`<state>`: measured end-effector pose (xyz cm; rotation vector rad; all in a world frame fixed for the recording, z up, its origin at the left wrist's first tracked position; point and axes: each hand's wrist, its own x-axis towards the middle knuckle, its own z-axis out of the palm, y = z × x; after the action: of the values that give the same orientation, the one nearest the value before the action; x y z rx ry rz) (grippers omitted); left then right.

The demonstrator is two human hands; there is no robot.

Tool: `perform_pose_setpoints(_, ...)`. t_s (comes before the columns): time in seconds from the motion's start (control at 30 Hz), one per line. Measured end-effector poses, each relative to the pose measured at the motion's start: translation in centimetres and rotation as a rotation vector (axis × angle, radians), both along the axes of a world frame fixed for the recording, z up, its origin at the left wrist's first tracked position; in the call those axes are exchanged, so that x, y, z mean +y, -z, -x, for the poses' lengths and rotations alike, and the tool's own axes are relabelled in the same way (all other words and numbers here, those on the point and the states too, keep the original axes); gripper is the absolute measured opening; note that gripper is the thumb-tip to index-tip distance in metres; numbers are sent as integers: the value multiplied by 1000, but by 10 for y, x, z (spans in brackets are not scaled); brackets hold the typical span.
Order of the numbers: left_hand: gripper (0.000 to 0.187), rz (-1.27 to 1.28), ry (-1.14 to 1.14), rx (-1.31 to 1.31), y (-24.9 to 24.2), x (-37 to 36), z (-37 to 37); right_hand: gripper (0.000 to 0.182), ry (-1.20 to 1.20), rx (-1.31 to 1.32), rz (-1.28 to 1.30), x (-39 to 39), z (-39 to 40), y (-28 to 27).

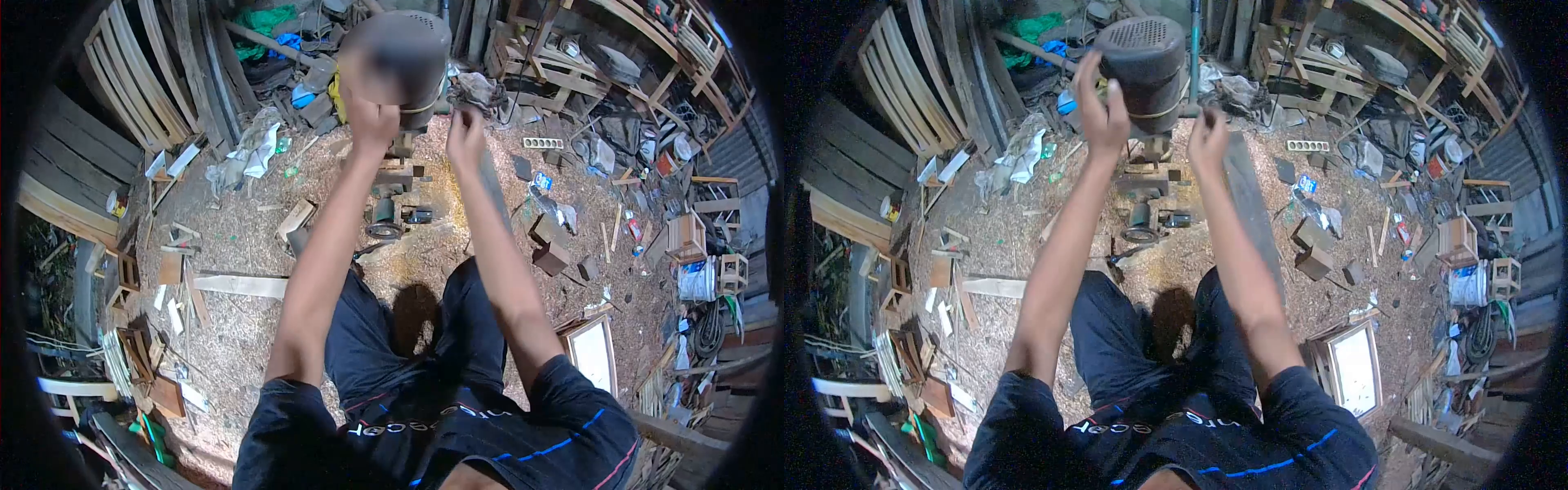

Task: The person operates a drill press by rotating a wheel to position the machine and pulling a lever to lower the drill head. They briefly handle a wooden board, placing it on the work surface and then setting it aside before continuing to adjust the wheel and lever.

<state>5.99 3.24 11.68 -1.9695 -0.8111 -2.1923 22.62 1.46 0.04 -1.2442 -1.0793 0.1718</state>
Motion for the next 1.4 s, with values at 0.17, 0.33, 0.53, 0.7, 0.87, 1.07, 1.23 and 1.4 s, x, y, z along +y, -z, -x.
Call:
perform_pose_setpoints(0.17,44,663,-54,167,175,-76,66,65,-439,-144,541,-79,63,169)
perform_pose_setpoints(0.33,57,1347,-246,509,327,-117,120,99,-736,-729,725,-116,98,244)
perform_pose_setpoints(0.53,73,1624,-156,772,408,-116,146,112,-658,-768,852,-119,119,246)
perform_pose_setpoints(0.7,87,1875,-94,906,458,-106,133,118,-682,-768,834,-119,123,244)
perform_pose_setpoints(0.87,98,1978,-5,869,548,-103,133,120,-748,-774,801,-115,117,255)
perform_pose_setpoints(1.07,117,2028,-35,978,525,-100,127,119,-769,-755,786,-116,115,244)
perform_pose_setpoints(1.23,124,2140,72,1046,529,-82,128,116,-869,-640,797,-112,110,233)
perform_pose_setpoints(1.4,109,2022,131,942,543,-91,139,115,-846,-604,753,-114,113,236)
